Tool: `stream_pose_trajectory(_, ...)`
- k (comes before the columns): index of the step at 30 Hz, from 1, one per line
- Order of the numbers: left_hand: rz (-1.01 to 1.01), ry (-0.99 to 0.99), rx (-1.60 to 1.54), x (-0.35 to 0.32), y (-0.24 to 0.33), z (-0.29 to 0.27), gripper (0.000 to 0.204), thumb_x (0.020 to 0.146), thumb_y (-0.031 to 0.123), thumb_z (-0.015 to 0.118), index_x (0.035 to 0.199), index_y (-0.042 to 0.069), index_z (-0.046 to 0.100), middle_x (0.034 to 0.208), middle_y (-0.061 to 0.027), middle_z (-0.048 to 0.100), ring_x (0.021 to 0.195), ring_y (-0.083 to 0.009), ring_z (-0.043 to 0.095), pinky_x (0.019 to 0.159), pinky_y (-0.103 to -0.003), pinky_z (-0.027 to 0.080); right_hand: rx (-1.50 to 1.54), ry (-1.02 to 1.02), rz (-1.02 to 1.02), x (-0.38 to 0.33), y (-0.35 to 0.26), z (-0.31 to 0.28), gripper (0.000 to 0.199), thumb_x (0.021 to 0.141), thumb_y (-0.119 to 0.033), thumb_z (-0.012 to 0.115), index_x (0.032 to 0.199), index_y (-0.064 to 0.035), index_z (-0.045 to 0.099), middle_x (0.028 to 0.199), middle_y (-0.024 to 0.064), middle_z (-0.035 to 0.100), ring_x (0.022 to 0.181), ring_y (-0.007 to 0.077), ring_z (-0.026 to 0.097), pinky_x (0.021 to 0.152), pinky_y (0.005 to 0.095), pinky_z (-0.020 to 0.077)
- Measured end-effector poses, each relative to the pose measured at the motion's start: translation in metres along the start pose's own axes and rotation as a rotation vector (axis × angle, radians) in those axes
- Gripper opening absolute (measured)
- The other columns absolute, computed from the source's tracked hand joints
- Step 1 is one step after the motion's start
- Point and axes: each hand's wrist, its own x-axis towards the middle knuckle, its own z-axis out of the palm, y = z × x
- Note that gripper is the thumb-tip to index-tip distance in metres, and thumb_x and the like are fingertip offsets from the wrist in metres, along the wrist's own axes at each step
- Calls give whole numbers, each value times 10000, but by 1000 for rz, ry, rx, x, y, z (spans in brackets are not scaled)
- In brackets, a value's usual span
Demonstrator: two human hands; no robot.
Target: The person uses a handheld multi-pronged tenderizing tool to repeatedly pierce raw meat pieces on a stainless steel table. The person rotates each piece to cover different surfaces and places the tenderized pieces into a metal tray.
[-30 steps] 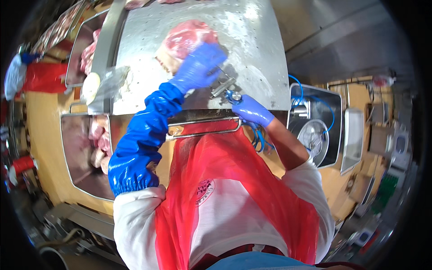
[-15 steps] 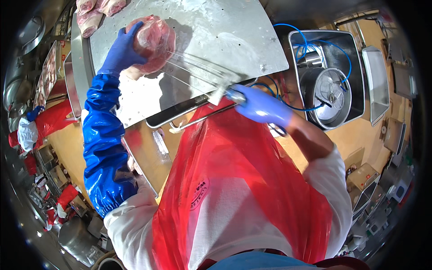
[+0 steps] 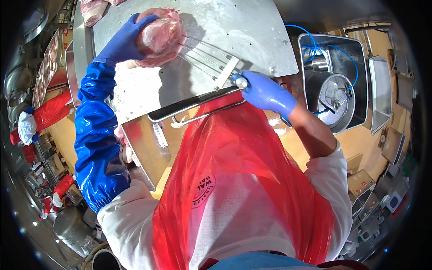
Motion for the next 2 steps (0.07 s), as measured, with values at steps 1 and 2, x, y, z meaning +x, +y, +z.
stream_pose_trajectory(1,15,13,6,0,-2,1,1087,595,161,924,1561,246,434,1519,-217,435,1370,-459,494,1172,-467,444,-10,-24,23,11,-13,-4,370,888,-147,624,1233,-15,607,1077,287,704,1023,451,690,871,514,532)
stream_pose_trajectory(2,29,25,16,-1,-3,2,1080,603,180,930,1560,260,437,1510,-215,443,1354,-461,506,1167,-464,451,-19,-48,44,22,-28,-9,357,890,-163,625,1209,-3,605,1069,310,701,1014,473,687,872,544,529)
